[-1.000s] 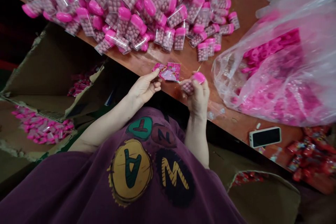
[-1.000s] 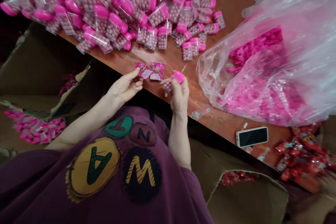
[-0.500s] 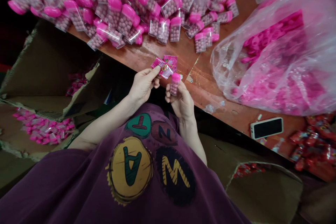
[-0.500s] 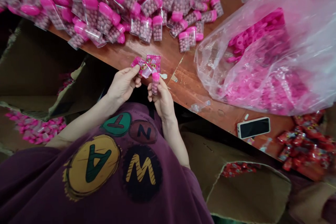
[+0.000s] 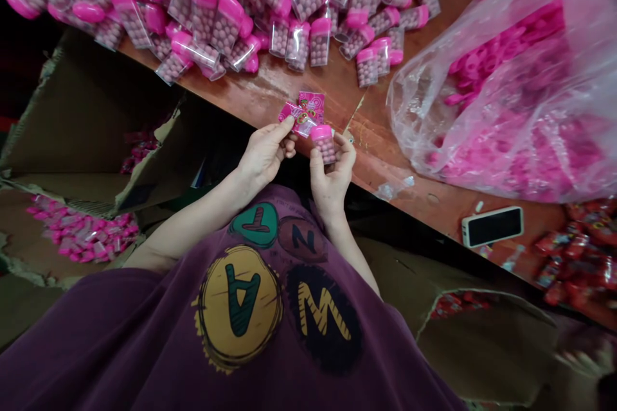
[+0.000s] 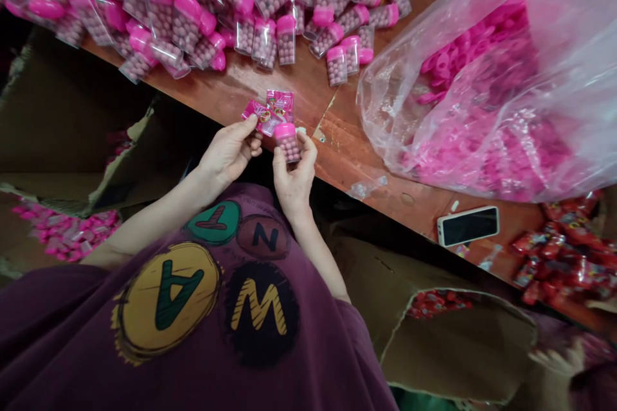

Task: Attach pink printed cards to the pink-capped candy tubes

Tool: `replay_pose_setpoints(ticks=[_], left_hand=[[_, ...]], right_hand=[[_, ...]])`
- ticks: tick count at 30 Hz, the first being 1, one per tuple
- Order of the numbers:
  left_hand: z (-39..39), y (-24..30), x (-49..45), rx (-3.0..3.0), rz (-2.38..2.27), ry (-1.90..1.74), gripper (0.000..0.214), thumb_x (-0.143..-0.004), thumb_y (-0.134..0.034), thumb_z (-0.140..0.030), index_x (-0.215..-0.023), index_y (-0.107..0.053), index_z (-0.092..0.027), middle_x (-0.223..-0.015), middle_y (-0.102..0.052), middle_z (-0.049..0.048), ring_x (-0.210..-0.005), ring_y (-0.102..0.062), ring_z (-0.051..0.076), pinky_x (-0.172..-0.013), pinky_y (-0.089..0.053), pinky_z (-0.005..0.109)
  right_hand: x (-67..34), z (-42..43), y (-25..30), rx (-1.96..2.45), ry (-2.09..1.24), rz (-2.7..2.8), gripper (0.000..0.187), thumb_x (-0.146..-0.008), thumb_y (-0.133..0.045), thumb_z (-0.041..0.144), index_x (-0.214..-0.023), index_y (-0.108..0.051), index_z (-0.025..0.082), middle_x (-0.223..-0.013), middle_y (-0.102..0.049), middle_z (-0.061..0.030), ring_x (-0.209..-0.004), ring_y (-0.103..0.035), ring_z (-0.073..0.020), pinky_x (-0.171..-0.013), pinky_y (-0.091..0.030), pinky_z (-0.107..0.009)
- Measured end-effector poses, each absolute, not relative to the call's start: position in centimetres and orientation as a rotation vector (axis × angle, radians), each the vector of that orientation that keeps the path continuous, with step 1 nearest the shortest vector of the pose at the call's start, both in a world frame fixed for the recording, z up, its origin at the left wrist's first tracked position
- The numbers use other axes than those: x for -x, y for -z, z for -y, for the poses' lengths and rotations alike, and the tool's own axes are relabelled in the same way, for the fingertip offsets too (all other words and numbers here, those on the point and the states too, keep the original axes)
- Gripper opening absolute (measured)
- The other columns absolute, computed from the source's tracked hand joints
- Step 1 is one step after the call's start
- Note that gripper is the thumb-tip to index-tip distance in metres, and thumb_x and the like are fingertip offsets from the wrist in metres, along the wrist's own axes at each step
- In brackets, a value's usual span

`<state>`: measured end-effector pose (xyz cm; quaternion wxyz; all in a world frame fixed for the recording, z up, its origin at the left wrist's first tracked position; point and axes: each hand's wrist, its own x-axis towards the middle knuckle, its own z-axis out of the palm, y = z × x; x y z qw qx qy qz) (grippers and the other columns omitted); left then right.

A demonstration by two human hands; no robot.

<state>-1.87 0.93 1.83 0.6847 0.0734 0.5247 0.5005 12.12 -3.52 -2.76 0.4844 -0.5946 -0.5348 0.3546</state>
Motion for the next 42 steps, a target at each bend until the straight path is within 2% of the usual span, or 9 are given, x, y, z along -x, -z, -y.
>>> replay_pose_setpoints(ticks=[6, 11, 14, 18, 23, 27, 31, 39, 42], left_hand=[[-0.6, -1.3, 1.6, -0.152, -1.089, -1.127, 0.04, -0.092, -0.086, -0.037, -0.072, -0.059, -0.016, -0.062, -0.061, -0.0035, -0.05, -0.051, 0.004, -0.051, -0.041, 0.02], [-0.3, -1.1, 1.8, -0.181, -1.066, -1.129, 0.039, -0.091, -0.087, -0.043, -0.075, -0.062, -0.017, -0.06, -0.061, -0.0041, -0.05, -0.053, 0.005, -0.051, -0.042, 0.019], [-0.1, -1.5, 1.8, -0.23, -1.098, -1.091, 0.042, -0.089, -0.086, -0.048, -0.074, -0.064, -0.017, -0.059, -0.061, -0.0033, -0.05, -0.055, 0.005, -0.052, -0.043, 0.02], [0.3, -1.6, 1.8, -0.307, -1.118, -1.077, 0.035, -0.086, -0.09, -0.043, -0.077, -0.07, -0.015, -0.067, -0.07, 0.0, -0.058, -0.061, 0.007, -0.055, -0.042, 0.019], [0.4, -0.9, 1.8, -0.295, -1.019, -1.096, 0.028, -0.085, -0.091, -0.038, -0.085, -0.076, -0.015, -0.077, -0.075, 0.0011, -0.065, -0.065, 0.008, -0.063, -0.048, 0.02], [0.3, -1.6, 1.7, -0.285, -1.009, -1.095, 0.032, -0.086, -0.09, -0.041, -0.082, -0.074, -0.015, -0.076, -0.074, 0.001, -0.067, -0.066, 0.009, -0.07, -0.05, 0.022], [0.4, -2.2, 1.6, -0.308, -1.034, -1.114, 0.035, -0.087, -0.089, -0.044, -0.08, -0.072, -0.015, -0.073, -0.073, 0.0006, -0.068, -0.067, 0.01, -0.074, -0.051, 0.024], [0.3, -1.1, 1.5, -0.315, -0.974, -1.07, 0.033, -0.088, -0.088, -0.045, -0.083, -0.075, -0.014, -0.078, -0.076, 0.0031, -0.077, -0.072, 0.014, -0.081, -0.056, 0.027], [0.3, -1.3, 1.4, -0.321, -0.954, -1.042, 0.037, -0.089, -0.086, -0.051, -0.088, -0.077, -0.014, -0.081, -0.078, 0.0054, -0.085, -0.076, 0.017, -0.086, -0.057, 0.03]], right_hand=[[-11.2, 4.1, 2.1, 1.382, -0.993, 1.201, 0.056, -0.096, -0.071, 0.059, -0.137, -0.045, 0.029, -0.131, -0.064, -0.0111, -0.115, -0.071, -0.023, -0.108, -0.061, -0.047], [-11.0, 4.1, 1.2, 1.304, -1.32, 0.947, 0.053, -0.096, -0.07, 0.064, -0.132, -0.048, 0.032, -0.097, -0.064, 0.0014, -0.061, -0.058, -0.0092, -0.053, -0.051, -0.025], [-11.0, 4.2, 1.2, 1.255, -1.403, 0.869, 0.052, -0.096, -0.071, 0.064, -0.131, -0.049, 0.033, -0.09, -0.062, 0.0043, -0.053, -0.051, -0.0065, -0.045, -0.041, -0.022], [-10.8, 4.6, 1.8, 1.271, -1.348, 0.964, 0.051, -0.098, -0.071, 0.059, -0.134, -0.047, 0.033, -0.094, -0.067, 0.0028, -0.059, -0.059, -0.0086, -0.053, -0.051, -0.024], [-10.4, 5.0, 2.4, 1.311, -1.103, 1.195, 0.055, -0.099, -0.069, 0.059, -0.139, -0.047, 0.029, -0.125, -0.07, -0.0086, -0.114, -0.075, -0.0226, -0.104, -0.063, -0.046], [-10.7, 4.6, 1.5, 1.264, -1.315, 1.065, 0.057, -0.095, -0.073, 0.062, -0.137, -0.048, 0.032, -0.11, -0.07, -0.0046, -0.091, -0.073, -0.0187, -0.076, -0.065, -0.037], [-11.1, 4.1, 0.6, 1.122, -1.688, 0.836, 0.055, -0.095, -0.071, 0.063, -0.135, -0.047, 0.033, -0.077, -0.058, 0.0059, -0.052, -0.047, -0.0099, -0.042, -0.038, -0.022], [-10.8, 4.6, 2.5, 1.34, -1.158, 1.264, 0.065, -0.098, -0.071, 0.06, -0.148, -0.04, 0.032, -0.124, -0.07, -0.0083, -0.101, -0.076, -0.0216, -0.097, -0.064, -0.045], [-11.1, 4.3, 2.0, 1.326, -1.188, 1.261, 0.072, -0.097, -0.07, 0.061, -0.153, -0.035, 0.033, -0.12, -0.071, -0.0081, -0.101, -0.076, -0.0229, -0.097, -0.065, -0.046]])
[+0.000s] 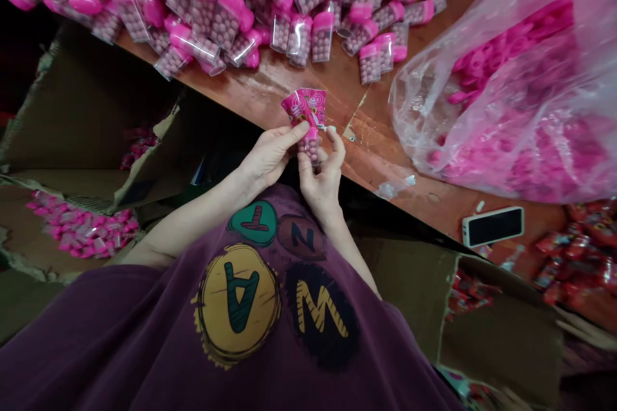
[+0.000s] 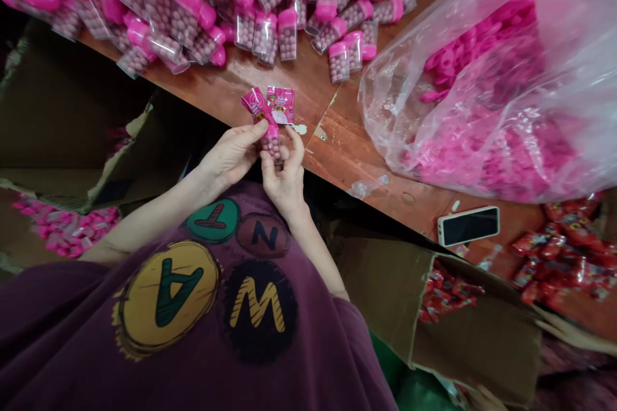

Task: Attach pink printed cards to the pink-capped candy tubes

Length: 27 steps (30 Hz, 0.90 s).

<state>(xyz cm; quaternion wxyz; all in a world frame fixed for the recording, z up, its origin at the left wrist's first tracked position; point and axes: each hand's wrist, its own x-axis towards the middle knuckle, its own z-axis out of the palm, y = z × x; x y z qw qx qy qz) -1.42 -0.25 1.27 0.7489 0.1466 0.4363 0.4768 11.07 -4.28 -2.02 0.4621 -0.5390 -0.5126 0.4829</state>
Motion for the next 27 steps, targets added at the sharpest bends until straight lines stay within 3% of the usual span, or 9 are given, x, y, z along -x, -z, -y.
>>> replay_pose_setpoints(ticks=[2, 4, 6, 8, 11, 14, 17, 19, 27], left_hand=[[0.3, -1.4, 1.4, -0.324, -0.943, -1.052, 0.038, -0.088, -0.086, -0.051, -0.087, -0.077, -0.014, -0.083, -0.079, 0.0064, -0.086, -0.076, 0.018, -0.087, -0.057, 0.031], [0.5, -1.5, 1.3, -0.336, -0.934, -1.073, 0.038, -0.087, -0.088, -0.049, -0.085, -0.077, -0.013, -0.085, -0.079, 0.0067, -0.086, -0.075, 0.017, -0.088, -0.056, 0.03], [0.6, -1.6, 1.3, -0.354, -0.927, -1.093, 0.036, -0.086, -0.09, -0.047, -0.083, -0.077, -0.013, -0.085, -0.079, 0.0061, -0.084, -0.074, 0.015, -0.087, -0.055, 0.028], [0.8, -1.5, 1.3, -0.371, -0.919, -1.105, 0.035, -0.084, -0.092, -0.045, -0.083, -0.078, -0.013, -0.085, -0.079, 0.0055, -0.082, -0.073, 0.014, -0.086, -0.055, 0.027], [1.0, -1.3, 1.1, -0.373, -0.916, -1.114, 0.033, -0.081, -0.094, -0.042, -0.082, -0.078, -0.013, -0.081, -0.077, 0.0038, -0.077, -0.071, 0.013, -0.085, -0.055, 0.027], [1.4, -1.3, 0.8, -0.359, -0.933, -1.108, 0.034, -0.079, -0.095, -0.042, -0.077, -0.076, -0.013, -0.074, -0.075, 0.0022, -0.072, -0.07, 0.012, -0.083, -0.056, 0.027], [1.7, -1.7, 0.6, -0.336, -0.967, -1.063, 0.033, -0.082, -0.092, -0.041, -0.076, -0.075, -0.014, -0.074, -0.074, 0.0029, -0.068, -0.067, 0.011, -0.074, -0.054, 0.025], [1.5, -2.1, 0.7, -0.309, -0.985, -1.038, 0.03, -0.086, -0.09, -0.039, -0.078, -0.074, -0.014, -0.075, -0.074, 0.003, -0.065, -0.064, 0.011, -0.068, -0.052, 0.024], [0.8, -2.6, 1.3, -0.22, -1.054, -1.107, 0.03, -0.092, -0.085, -0.035, -0.077, -0.07, -0.014, -0.072, -0.069, 0.0011, -0.059, -0.06, 0.008, -0.06, -0.048, 0.022]], right_hand=[[-11.3, 3.9, 1.3, 1.269, -1.37, 1.134, 0.071, -0.097, -0.071, 0.061, -0.152, -0.035, 0.036, -0.107, -0.07, -0.0033, -0.084, -0.073, -0.0189, -0.075, -0.065, -0.037], [-11.6, 3.5, 0.7, 1.213, -1.554, 0.996, 0.068, -0.096, -0.072, 0.062, -0.149, -0.038, 0.037, -0.095, -0.066, 0.0007, -0.064, -0.063, -0.0141, -0.052, -0.054, -0.027], [-11.8, 3.3, 0.5, 1.188, -1.641, 0.95, 0.067, -0.096, -0.071, 0.063, -0.149, -0.04, 0.037, -0.092, -0.064, 0.0013, -0.057, -0.055, -0.0122, -0.044, -0.045, -0.025], [-11.8, 3.2, 0.7, 1.19, -1.612, 1.002, 0.069, -0.096, -0.071, 0.063, -0.151, -0.039, 0.037, -0.099, -0.066, -0.001, -0.063, -0.06, -0.0137, -0.049, -0.051, -0.027], [-11.6, 3.2, 1.4, 1.194, -1.472, 1.143, 0.073, -0.096, -0.07, 0.063, -0.155, -0.035, 0.037, -0.122, -0.067, -0.006, -0.093, -0.072, -0.0189, -0.072, -0.064, -0.034], [-11.5, 3.2, 1.6, 1.209, -1.376, 1.203, 0.071, -0.098, -0.069, 0.063, -0.155, -0.037, 0.037, -0.131, -0.065, -0.008, -0.111, -0.072, -0.0219, -0.085, -0.066, -0.038], [-11.7, 3.1, 1.0, 1.249, -1.489, 1.133, 0.062, -0.098, -0.069, 0.061, -0.15, -0.045, 0.038, -0.101, -0.066, -0.0025, -0.083, -0.07, -0.0188, -0.067, -0.064, -0.035], [-11.9, 3.0, 0.6, 1.262, -1.591, 1.045, 0.059, -0.098, -0.069, 0.061, -0.148, -0.047, 0.039, -0.081, -0.059, 0.003, -0.062, -0.061, -0.0159, -0.053, -0.057, -0.031], [-11.7, 3.5, 0.6, 1.199, -1.637, 1.032, 0.063, -0.093, -0.074, 0.065, -0.141, -0.047, 0.035, -0.08, -0.063, 0.0044, -0.055, -0.055, -0.0129, -0.048, -0.051, -0.03]])
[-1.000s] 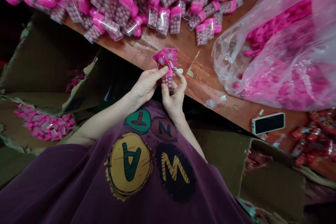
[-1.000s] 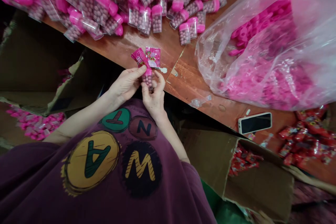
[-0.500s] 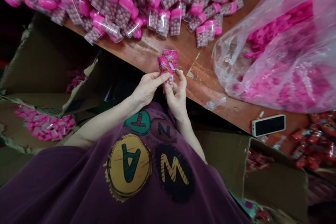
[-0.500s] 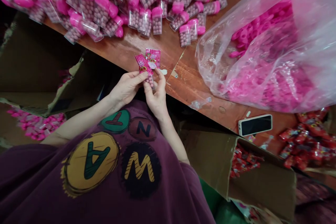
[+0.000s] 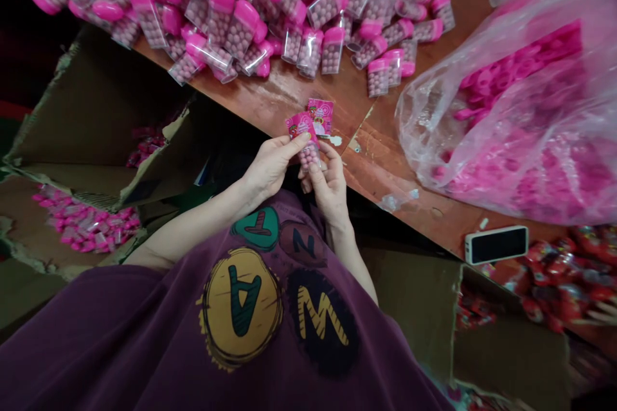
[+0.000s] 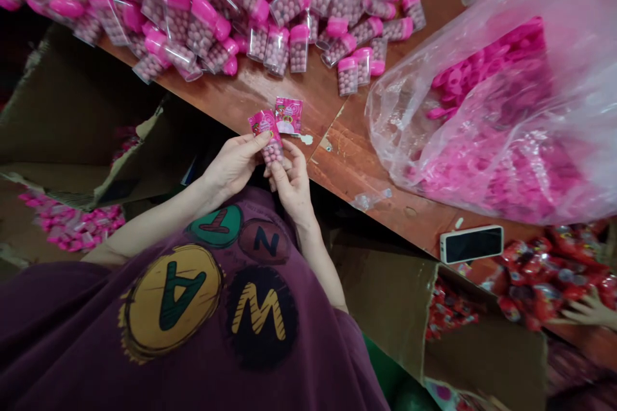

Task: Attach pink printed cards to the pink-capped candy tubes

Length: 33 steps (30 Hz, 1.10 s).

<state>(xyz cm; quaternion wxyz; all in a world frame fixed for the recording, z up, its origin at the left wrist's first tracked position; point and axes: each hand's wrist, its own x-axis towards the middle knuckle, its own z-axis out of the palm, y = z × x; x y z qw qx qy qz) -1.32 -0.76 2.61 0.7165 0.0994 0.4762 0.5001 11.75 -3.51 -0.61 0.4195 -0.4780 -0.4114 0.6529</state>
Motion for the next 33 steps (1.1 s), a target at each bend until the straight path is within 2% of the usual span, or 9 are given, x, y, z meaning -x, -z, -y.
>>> replay_pose_setpoints(ticks=[6, 14, 18, 22, 24, 26, 28, 30, 33], left_hand=[[1.9, -2.0, 0.7, -0.273, -0.97, -1.052, 0.04, -0.092, -0.085, -0.044, -0.073, -0.064, -0.014, -0.058, -0.059, -0.002, -0.047, -0.055, 0.009, -0.049, -0.047, 0.025], [2.6, -1.0, 1.2, -0.249, -0.996, -1.067, 0.037, -0.095, -0.082, -0.036, -0.07, -0.065, -0.014, -0.056, -0.056, -0.0029, -0.046, -0.052, 0.007, -0.049, -0.043, 0.022], [2.7, -1.5, 2.3, -0.241, -0.998, -1.109, 0.038, -0.089, -0.086, -0.039, -0.07, -0.064, -0.015, -0.058, -0.056, -0.0035, -0.05, -0.053, 0.007, -0.052, -0.044, 0.022], [2.9, -1.6, 8.2, -0.217, -1.298, -1.47, 0.032, -0.09, -0.084, -0.047, -0.088, -0.068, -0.018, -0.091, -0.078, 0.0028, -0.08, -0.072, 0.012, -0.08, -0.057, 0.026], [3.3, -0.8, 12.5, -0.108, -1.542, -1.684, 0.037, -0.101, -0.067, -0.058, -0.095, -0.066, -0.022, -0.094, -0.078, 0.0, -0.077, -0.071, 0.012, -0.082, -0.056, 0.028], [3.7, 0.3, 16.0, 0.086, -1.669, -1.718, 0.04, -0.106, -0.055, -0.062, -0.099, -0.063, -0.023, -0.089, -0.077, -0.0038, -0.076, -0.069, 0.012, -0.08, -0.054, 0.03], [4.0, 1.3, 17.3, 0.178, -1.715, -1.668, 0.029, -0.108, -0.056, -0.05, -0.097, -0.062, -0.024, -0.08, -0.074, -0.0074, -0.072, -0.067, 0.011, -0.077, -0.05, 0.028], [4.2, 1.8, 16.0, 0.094, -1.66, -1.596, 0.014, -0.101, -0.066, -0.035, -0.094, -0.065, -0.023, -0.075, -0.072, -0.0078, -0.065, -0.064, 0.008, -0.073, -0.047, 0.026], [3.7, 1.3, 11.2, -0.137, -1.537, -1.512, 0.024, -0.088, -0.077, -0.043, -0.095, -0.07, -0.021, -0.075, -0.072, -0.0032, -0.058, -0.062, 0.008, -0.065, -0.047, 0.025]], right_hand=[[-11.3, 3.0, 1.2, 1.151, -1.572, 1.003, 0.056, -0.095, -0.074, 0.062, -0.135, -0.045, 0.036, -0.075, -0.06, 0.0075, -0.049, -0.048, -0.0112, -0.047, -0.046, -0.029], [-10.1, 2.8, 3.0, 1.114, -1.64, 0.981, 0.058, -0.094, -0.073, 0.064, -0.136, -0.046, 0.036, -0.071, -0.056, 0.0103, -0.046, -0.043, -0.0103, -0.047, -0.042, -0.028], [-9.1, 2.8, 3.3, 1.081, -1.685, 1.085, 0.057, -0.098, -0.068, 0.063, -0.142, -0.045, 0.035, -0.073, -0.06, 0.0091, -0.048, -0.046, -0.0112, -0.049, -0.041, -0.027], [-10.6, 1.0, 2.3, 1.167, -1.393, 1.598, 0.045, -0.105, -0.059, 0.056, -0.142, -0.057, 0.03, -0.088, -0.068, 0.001, -0.07, -0.061, -0.0151, -0.068, -0.054, -0.032], [-12.0, -0.6, 1.5, 1.311, -0.988, 1.864, 0.037, -0.107, -0.055, 0.045, -0.136, -0.066, 0.024, -0.11, -0.072, -0.0083, -0.095, -0.067, -0.0217, -0.09, -0.059, -0.042], [-13.1, -2.4, 0.8, 1.465, -0.651, 2.096, 0.042, -0.105, -0.056, 0.034, -0.142, -0.066, 0.016, -0.138, -0.067, -0.0187, -0.122, -0.062, -0.0314, -0.109, -0.053, -0.054], [-13.6, -3.7, 0.5, 1.579, -0.473, 2.302, 0.051, -0.103, -0.056, 0.027, -0.151, -0.06, 0.011, -0.157, -0.058, -0.0236, -0.135, -0.054, -0.0389, -0.114, -0.048, -0.061], [-13.4, -4.3, 0.8, 1.643, -0.4, 2.439, 0.053, -0.104, -0.05, 0.023, -0.155, -0.057, 0.01, -0.163, -0.055, -0.0234, -0.138, -0.05, -0.0415, -0.11, -0.048, -0.064], [-12.9, -4.1, 1.8, 1.669, -0.335, 2.488, 0.052, -0.106, -0.04, 0.016, -0.155, -0.058, 0.012, -0.16, -0.06, -0.0217, -0.139, -0.051, -0.0396, -0.108, -0.048, -0.061]])
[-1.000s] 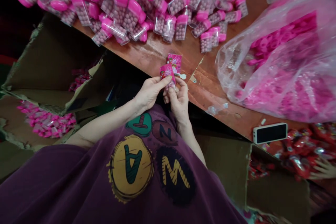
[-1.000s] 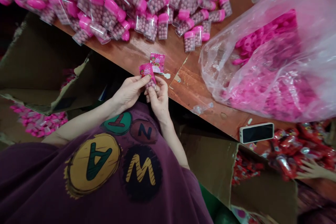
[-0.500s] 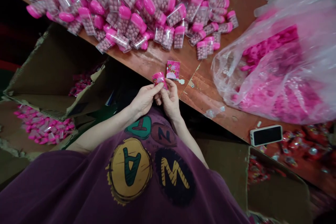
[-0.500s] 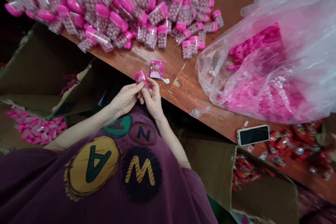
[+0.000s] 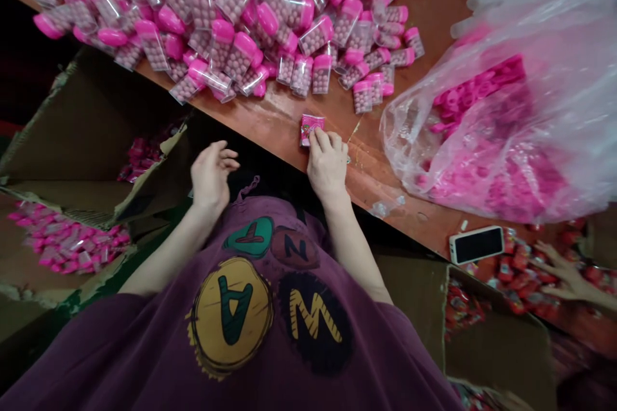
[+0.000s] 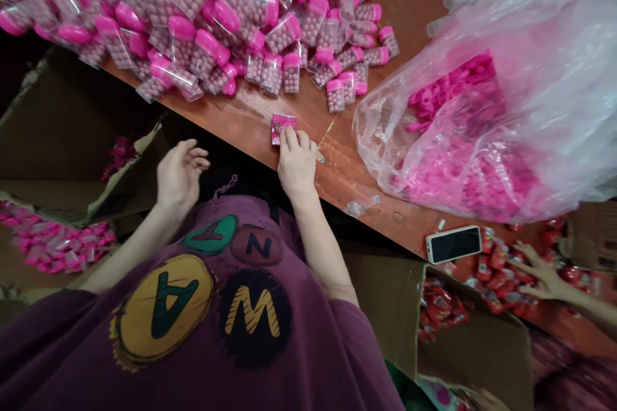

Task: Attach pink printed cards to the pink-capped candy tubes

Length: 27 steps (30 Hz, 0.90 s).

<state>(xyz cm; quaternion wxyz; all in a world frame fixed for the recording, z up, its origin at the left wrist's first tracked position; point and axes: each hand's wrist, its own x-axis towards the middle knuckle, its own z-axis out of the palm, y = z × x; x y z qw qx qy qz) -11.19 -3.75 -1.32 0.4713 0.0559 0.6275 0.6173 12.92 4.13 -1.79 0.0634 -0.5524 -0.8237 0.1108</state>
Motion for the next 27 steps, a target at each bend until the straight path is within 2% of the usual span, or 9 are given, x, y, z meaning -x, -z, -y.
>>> replay_pose_setpoints(ticks=[4, 7, 9, 14, 17, 20, 22, 24, 27], left_hand=[[2.3, 0.1, 5.7, -0.367, -1.311, -1.235, 0.027, -0.086, -0.081, -0.04, -0.093, -0.075, -0.015, -0.079, -0.074, 0.0022, -0.056, -0.063, 0.008, -0.057, -0.046, 0.021], [0.5, -0.2, 3.7, -0.452, -1.233, -1.057, 0.032, -0.089, -0.082, -0.045, -0.088, -0.074, -0.013, -0.073, -0.074, 0.0036, -0.043, -0.06, 0.008, -0.042, -0.036, 0.02], [-0.9, -0.3, 2.9, -0.458, -1.239, -0.967, 0.038, -0.092, -0.081, -0.049, -0.084, -0.071, -0.013, -0.066, -0.072, 0.0037, -0.036, -0.057, 0.009, -0.036, -0.031, 0.021], [-2.7, -0.4, 1.4, -0.437, -1.262, -0.862, 0.043, -0.095, -0.079, -0.051, -0.077, -0.067, -0.013, -0.058, -0.069, 0.0039, -0.036, -0.06, 0.011, -0.036, -0.033, 0.021], [-2.5, -0.6, 1.1, -0.409, -1.226, -0.866, 0.047, -0.092, -0.081, -0.055, -0.077, -0.068, -0.013, -0.058, -0.069, 0.0047, -0.039, -0.062, 0.012, -0.038, -0.036, 0.021], [-2.0, -0.9, 1.3, -0.401, -1.181, -0.923, 0.04, -0.095, -0.081, -0.045, -0.074, -0.069, -0.013, -0.061, -0.07, 0.0039, -0.041, -0.062, 0.009, -0.039, -0.035, 0.02], [-1.7, -1.1, 1.6, -0.429, -1.178, -0.996, 0.035, -0.095, -0.081, -0.035, -0.071, -0.068, -0.014, -0.057, -0.067, 0.0008, -0.04, -0.058, 0.007, -0.039, -0.032, 0.019], [-1.4, -1.2, 1.9, -0.481, -1.181, -1.06, 0.033, -0.094, -0.082, -0.029, -0.068, -0.067, -0.015, -0.053, -0.062, -0.0014, -0.04, -0.053, 0.005, -0.041, -0.03, 0.019], [-1.1, -1.0, 2.0, -0.548, -1.163, -1.113, 0.032, -0.09, -0.085, -0.025, -0.064, -0.068, -0.014, -0.053, -0.061, -0.0015, -0.043, -0.049, 0.004, -0.043, -0.03, 0.018]], right_hand=[[-13.1, -3.6, 3.3, 1.646, -0.296, 2.418, 0.047, -0.108, -0.039, 0.015, -0.144, -0.069, 0.014, -0.149, -0.069, -0.0198, -0.135, -0.056, -0.0351, -0.11, -0.046, -0.056], [-13.5, -3.5, 3.8, 1.625, -0.251, 2.355, 0.042, -0.11, -0.041, 0.022, -0.135, -0.075, 0.02, -0.142, -0.073, -0.0169, -0.13, -0.06, -0.0323, -0.108, -0.045, -0.053], [-13.6, -3.3, 3.7, 1.651, -0.212, 2.339, 0.04, -0.111, -0.045, 0.026, -0.138, -0.074, 0.024, -0.145, -0.071, -0.0162, -0.128, -0.06, -0.0319, -0.106, -0.046, -0.052], [-13.8, -1.9, 3.0, 1.676, -0.199, 2.307, 0.043, -0.11, -0.045, 0.025, -0.146, -0.068, 0.029, -0.154, -0.06, -0.0154, -0.132, -0.056, -0.0316, -0.106, -0.046, -0.052], [-14.0, -1.2, 2.9, 1.643, -0.242, 2.247, 0.041, -0.11, -0.044, 0.027, -0.14, -0.072, 0.028, -0.138, -0.066, -0.0145, -0.125, -0.059, -0.0297, -0.106, -0.047, -0.052], [-14.3, -0.6, 2.9, 1.567, -0.279, 2.179, 0.038, -0.11, -0.044, 0.028, -0.133, -0.074, 0.028, -0.127, -0.069, -0.013, -0.118, -0.062, -0.0285, -0.107, -0.048, -0.053], [-14.5, -0.3, 2.8, 1.462, -0.368, 2.048, 0.039, -0.108, -0.045, 0.029, -0.138, -0.07, 0.025, -0.132, -0.067, -0.014, -0.122, -0.062, -0.0283, -0.111, -0.048, -0.054], [-14.5, -0.1, 2.4, 1.373, -0.607, 1.81, 0.041, -0.107, -0.047, 0.034, -0.143, -0.065, 0.023, -0.136, -0.066, -0.0142, -0.124, -0.064, -0.0263, -0.111, -0.051, -0.05], [-14.0, -0.2, 1.9, 1.319, -1.119, 1.381, 0.041, -0.102, -0.061, 0.052, -0.132, -0.068, 0.025, -0.125, -0.073, -0.0084, -0.11, -0.07, -0.0204, -0.102, -0.058, -0.04]])
